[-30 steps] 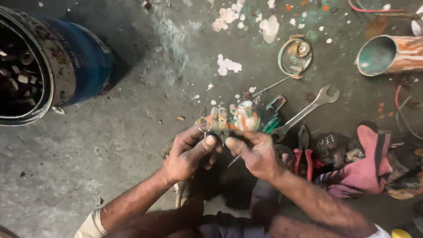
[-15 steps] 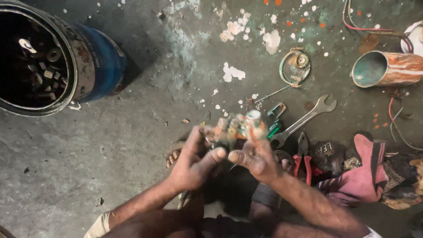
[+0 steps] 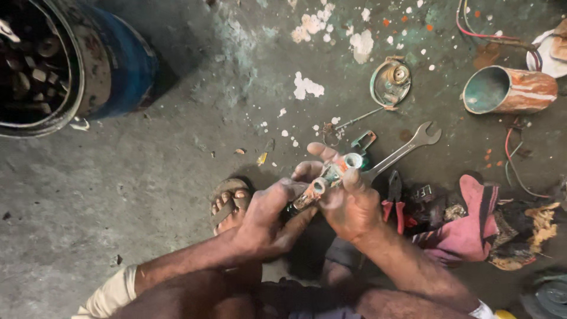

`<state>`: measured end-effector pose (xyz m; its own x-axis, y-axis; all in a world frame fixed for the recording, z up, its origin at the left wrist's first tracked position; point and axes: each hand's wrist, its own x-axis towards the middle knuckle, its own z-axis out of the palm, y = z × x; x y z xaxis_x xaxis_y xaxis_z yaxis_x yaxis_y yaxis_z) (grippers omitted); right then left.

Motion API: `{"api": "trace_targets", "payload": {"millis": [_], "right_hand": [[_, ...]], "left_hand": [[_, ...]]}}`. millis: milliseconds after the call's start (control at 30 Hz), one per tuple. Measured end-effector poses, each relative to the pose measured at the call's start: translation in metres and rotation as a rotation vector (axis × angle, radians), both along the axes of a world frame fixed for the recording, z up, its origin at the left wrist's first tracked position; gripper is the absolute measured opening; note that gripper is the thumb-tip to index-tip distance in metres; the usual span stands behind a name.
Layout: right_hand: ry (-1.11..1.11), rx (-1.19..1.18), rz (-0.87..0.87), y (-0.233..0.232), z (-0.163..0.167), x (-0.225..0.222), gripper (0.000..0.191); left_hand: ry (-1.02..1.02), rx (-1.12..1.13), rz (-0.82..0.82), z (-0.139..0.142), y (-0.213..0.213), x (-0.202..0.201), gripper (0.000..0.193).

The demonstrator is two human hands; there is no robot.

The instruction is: The person sits on the workshop floor and disassembles a small carburetor-like metal component resting on their lap. They use a screwdriver to loosen and remove parts, then use red-handled pliers to grip and extract fittings, handling the component and its small metal pieces by hand.

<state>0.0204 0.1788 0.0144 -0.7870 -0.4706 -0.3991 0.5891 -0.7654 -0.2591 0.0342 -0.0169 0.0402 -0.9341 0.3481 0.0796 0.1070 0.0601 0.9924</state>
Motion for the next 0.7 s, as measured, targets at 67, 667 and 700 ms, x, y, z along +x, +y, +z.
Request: {"api": "trace_targets", "payload": {"millis": [67,667,700], "right_hand": [[-0.075,0.017,0.001,0.002,0.004,0.004,0.079],[0.124,0.146,-0.015,-0.006,0.012,0.009,0.079],[0.137,0.217,-0.024,-0.007,0.011,0.01,0.082]], "left_hand": [[0.024,0.004,-0.006,-0.001,0.0,-0.001,0.027],[0.022,0.111,0.067,-0.005,-0.006,0.008,0.026],[0.009,0.116,0.072,-0.005,-0.006,0.009,0.025]]}}
